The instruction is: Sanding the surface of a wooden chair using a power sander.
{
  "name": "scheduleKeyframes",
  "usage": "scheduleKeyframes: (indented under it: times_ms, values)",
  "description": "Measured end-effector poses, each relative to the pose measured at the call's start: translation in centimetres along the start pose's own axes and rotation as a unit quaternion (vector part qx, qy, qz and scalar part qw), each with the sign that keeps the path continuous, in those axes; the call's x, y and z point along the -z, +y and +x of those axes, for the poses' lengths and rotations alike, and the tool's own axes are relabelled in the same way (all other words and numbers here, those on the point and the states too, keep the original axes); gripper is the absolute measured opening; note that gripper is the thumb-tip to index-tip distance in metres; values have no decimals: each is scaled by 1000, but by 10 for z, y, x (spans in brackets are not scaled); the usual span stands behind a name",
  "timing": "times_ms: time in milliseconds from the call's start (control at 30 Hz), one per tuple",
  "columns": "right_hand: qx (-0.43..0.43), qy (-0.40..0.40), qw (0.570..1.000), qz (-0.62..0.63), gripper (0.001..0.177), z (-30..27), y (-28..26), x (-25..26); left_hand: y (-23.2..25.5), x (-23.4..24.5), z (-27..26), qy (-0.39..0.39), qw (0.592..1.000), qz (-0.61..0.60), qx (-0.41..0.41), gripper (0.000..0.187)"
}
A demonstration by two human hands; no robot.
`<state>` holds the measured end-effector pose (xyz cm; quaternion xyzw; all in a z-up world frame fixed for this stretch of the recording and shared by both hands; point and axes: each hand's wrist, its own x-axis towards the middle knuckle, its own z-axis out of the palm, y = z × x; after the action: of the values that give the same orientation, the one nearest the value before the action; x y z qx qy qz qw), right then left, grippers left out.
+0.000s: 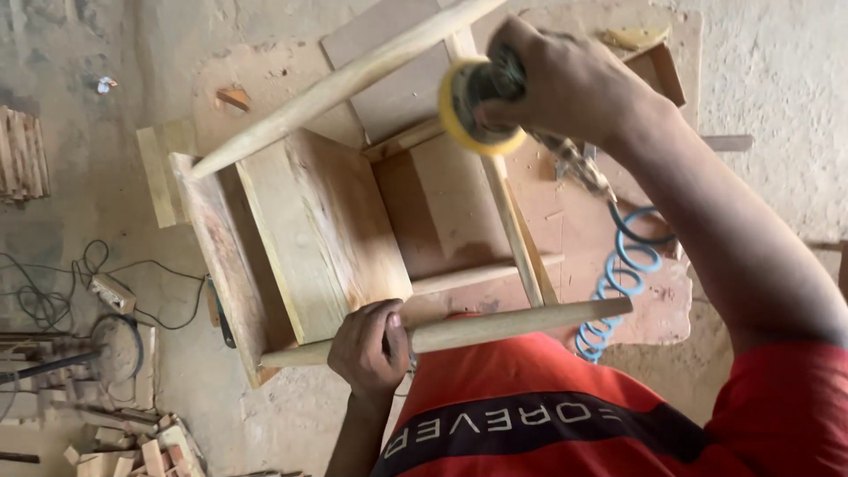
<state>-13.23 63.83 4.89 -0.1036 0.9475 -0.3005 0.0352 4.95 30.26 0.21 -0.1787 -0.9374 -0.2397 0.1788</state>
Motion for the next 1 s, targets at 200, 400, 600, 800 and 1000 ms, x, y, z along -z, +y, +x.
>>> scheduleKeyframes:
  times_ms: [200, 400, 600, 800, 1000]
  values:
    - [57, 34, 994, -82, 55, -14, -6, -12, 0, -2, -1, 15, 1000, 6, -12, 16]
    - [60, -55, 994, -71, 56, -97, -45, -9, 3, -2, -1, 21, 1000, 6, 1, 16]
    - [98, -31, 992, -73, 59, -123, -44, -16, 2, -3, -1, 21, 1000, 8, -7, 17]
    - [26, -57, 989, -136, 58, -75, -47, -7, -2, -4, -5, 2, 1000, 3, -11, 18]
    - [80, 7, 976, -204, 63, -67, -55, -12, 1, -1, -4, 0, 1000, 9, -4, 17]
